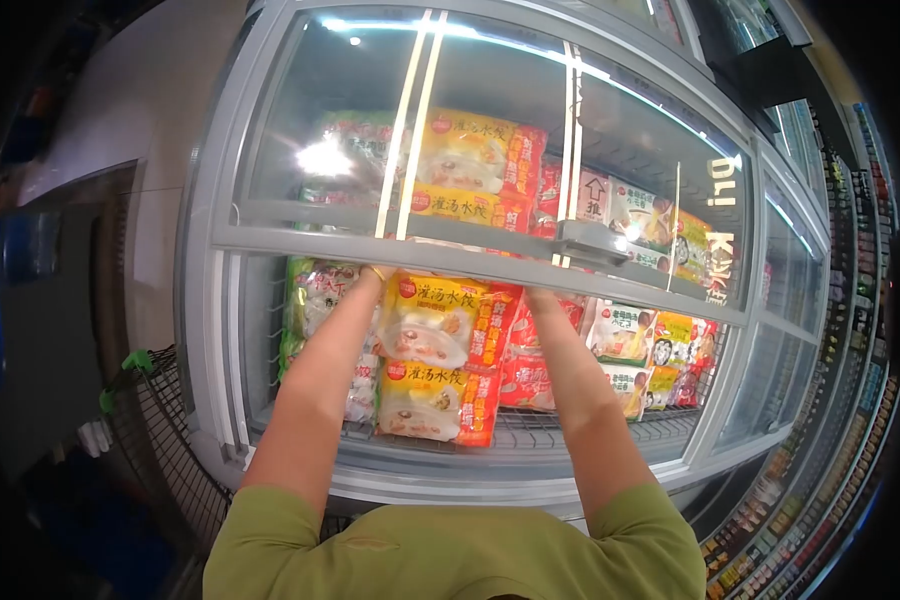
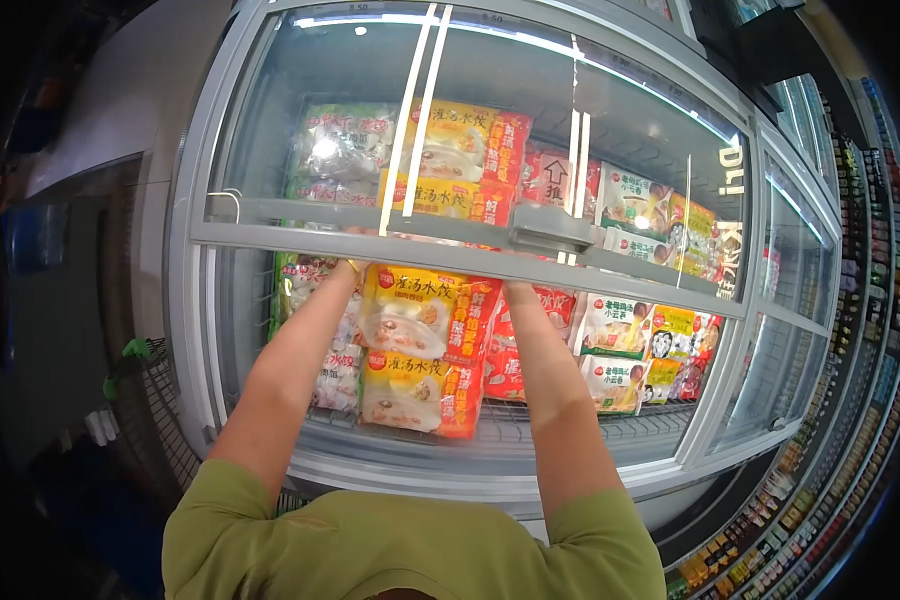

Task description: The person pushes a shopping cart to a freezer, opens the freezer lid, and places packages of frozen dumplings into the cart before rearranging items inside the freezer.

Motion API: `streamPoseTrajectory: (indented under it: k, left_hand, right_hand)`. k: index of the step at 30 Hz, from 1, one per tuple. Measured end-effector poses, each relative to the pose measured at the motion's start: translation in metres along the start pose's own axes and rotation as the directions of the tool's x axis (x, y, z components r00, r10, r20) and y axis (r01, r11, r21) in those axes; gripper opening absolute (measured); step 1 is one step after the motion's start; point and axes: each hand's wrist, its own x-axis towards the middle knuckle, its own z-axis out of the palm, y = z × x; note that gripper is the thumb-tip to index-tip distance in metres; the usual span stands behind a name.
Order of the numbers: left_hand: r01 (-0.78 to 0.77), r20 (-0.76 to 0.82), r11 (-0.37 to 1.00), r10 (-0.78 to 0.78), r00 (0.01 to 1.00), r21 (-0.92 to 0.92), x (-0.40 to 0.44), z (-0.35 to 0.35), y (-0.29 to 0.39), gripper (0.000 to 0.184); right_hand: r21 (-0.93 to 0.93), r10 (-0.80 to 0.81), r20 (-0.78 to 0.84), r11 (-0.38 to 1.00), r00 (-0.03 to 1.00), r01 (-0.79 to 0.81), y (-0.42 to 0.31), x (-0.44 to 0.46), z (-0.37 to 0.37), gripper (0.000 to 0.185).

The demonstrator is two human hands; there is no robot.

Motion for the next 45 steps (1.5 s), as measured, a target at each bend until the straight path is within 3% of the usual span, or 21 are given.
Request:
streamPoseTrajectory:
  k: [15, 20, 22, 23, 24, 26, 27, 29, 33, 36, 38, 42, 44, 45]
  left_hand:
    - [0.148, 0.092, 0.989, -0.148, 0.985, 0.008, -0.005, -0.007, 0.015, 0.030]
    - [0.262, 0.113, 0.965, -0.263, 0.958, 0.025, 0.003, -0.018, 0.000, 0.030]
    - [0.082, 0.287, 0.986, -0.120, 0.950, 0.142, 0.025, -0.033, -0.051, 0.032]
    - [0.172, 0.272, 0.977, -0.202, 0.941, 0.128, 0.007, -0.028, -0.026, 0.035]
    - [0.177, 0.271, 0.976, -0.206, 0.940, 0.129, -0.002, -0.026, -0.015, 0.035]
    - [0.168, 0.249, 0.974, -0.202, 0.947, 0.150, -0.006, -0.025, -0.012, 0.037]
    - [0.170, 0.251, 0.973, -0.205, 0.946, 0.154, -0.006, -0.022, -0.013, 0.037]
    - [0.054, 0.166, 0.939, -0.116, 0.979, 0.340, 0.003, -0.015, -0.027, 0.039]
    - [0.039, 0.072, 0.939, -0.068, 0.995, 0.343, 0.004, -0.010, -0.040, 0.038]
    - [-0.041, 0.141, 0.945, -0.005, 0.990, 0.323, -0.005, -0.019, -0.031, 0.040]
    - [0.066, 0.047, 0.974, -0.078, 0.996, 0.219, -0.009, -0.021, -0.039, 0.038]
    - [0.052, -0.048, 0.945, -0.039, 0.998, 0.322, -0.002, -0.020, -0.053, 0.036]
    - [-0.091, -0.032, 0.909, 0.114, 0.993, 0.406, -0.004, -0.021, -0.052, 0.032]
    - [-0.081, -0.034, 0.909, 0.104, 0.994, 0.408, -0.004, -0.026, -0.051, 0.032]
  right_hand:
    - [-0.175, -0.013, 0.137, 0.984, 0.990, 0.037, -0.037, -0.002, 0.007, 0.034]
    - [-0.240, 0.069, 0.184, 0.971, 0.981, -0.023, -0.036, -0.014, -0.005, 0.035]
    - [-0.263, 0.087, 0.206, 0.964, 0.975, -0.031, -0.033, -0.032, -0.013, 0.035]
    - [-0.240, 0.226, 0.225, 0.956, 0.948, -0.171, -0.064, -0.045, -0.012, 0.037]
    - [-0.240, 0.230, 0.226, 0.955, 0.947, -0.175, -0.064, -0.047, -0.010, 0.037]
    - [-0.127, 0.042, 0.257, 0.992, 0.966, -0.010, -0.062, -0.049, -0.008, 0.031]
    - [-0.125, 0.046, 0.255, 0.992, 0.966, -0.014, -0.054, -0.047, -0.007, 0.031]
    - [-0.266, -0.261, 0.240, 0.909, 0.935, 0.322, -0.025, -0.034, -0.003, 0.029]
    - [-0.447, -0.275, 0.209, 0.827, 0.938, 0.342, -0.007, -0.029, -0.004, 0.027]
    - [-0.292, -0.294, 0.201, 0.893, 0.935, 0.343, -0.019, -0.034, -0.005, 0.025]
    - [-0.201, -0.280, 0.144, 0.931, 0.949, 0.305, -0.024, -0.042, -0.005, 0.025]
    - [-0.271, -0.288, 0.179, 0.905, 0.941, 0.328, -0.021, -0.033, -0.004, 0.024]
    - [-0.273, -0.271, 0.189, 0.909, 0.944, 0.316, -0.018, -0.035, -0.008, 0.026]
    - [-0.274, -0.261, 0.191, 0.911, 0.946, 0.307, -0.015, -0.037, -0.010, 0.026]
